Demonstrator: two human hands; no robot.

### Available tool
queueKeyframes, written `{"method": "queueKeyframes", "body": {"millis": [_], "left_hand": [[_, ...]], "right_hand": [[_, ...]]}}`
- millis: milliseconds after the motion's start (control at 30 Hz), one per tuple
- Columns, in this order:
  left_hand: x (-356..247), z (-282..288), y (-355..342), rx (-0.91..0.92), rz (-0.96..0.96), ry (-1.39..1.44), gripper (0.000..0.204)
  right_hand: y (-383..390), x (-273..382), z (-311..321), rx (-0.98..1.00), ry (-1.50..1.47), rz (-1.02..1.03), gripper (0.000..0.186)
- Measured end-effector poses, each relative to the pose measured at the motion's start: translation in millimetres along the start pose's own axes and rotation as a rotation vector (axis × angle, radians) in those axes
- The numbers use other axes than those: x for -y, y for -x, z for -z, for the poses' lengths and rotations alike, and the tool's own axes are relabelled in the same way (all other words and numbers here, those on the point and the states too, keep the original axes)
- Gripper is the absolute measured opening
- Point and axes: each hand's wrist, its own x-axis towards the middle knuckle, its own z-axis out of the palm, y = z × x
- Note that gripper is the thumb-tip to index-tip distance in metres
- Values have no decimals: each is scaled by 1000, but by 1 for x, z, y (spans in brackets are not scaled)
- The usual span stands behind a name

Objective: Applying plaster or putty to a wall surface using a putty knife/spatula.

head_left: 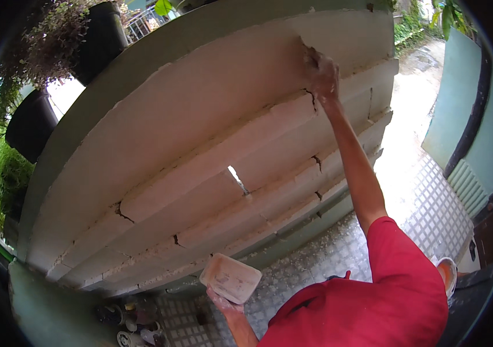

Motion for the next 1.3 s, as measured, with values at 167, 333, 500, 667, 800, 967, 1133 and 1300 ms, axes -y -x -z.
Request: {"method": "queueKeyframes", "body": {"millis": [167,333,500,667,800,967,1133,1300], "left_hand": [[2,7,-1,10,-27,-1,60],[8,10,-4,28,30,-31,62],[6,2,-3,2,56,-38,65],[7,4,3,49,47,-64,66],[2,10,-1,62,45,-45,66],[-9,14,-5,89,84,-20,64],[-13,4,-2,86,73,-31,64],[-18,28,3,56,36,7,60]], "right_hand": [[34,54,-69,-399,135,389,16],[88,129,-93,-91,-139,477,14],[38,96,-70,-103,-300,564,15],[-7,51,-52,-112,52,267,17],[32,94,-87,-218,32,479,9],[75,155,-69,281,-171,402,20],[49,60,-20,-46,39,163,17],[42,24,-15,2,6,36,16]]}}
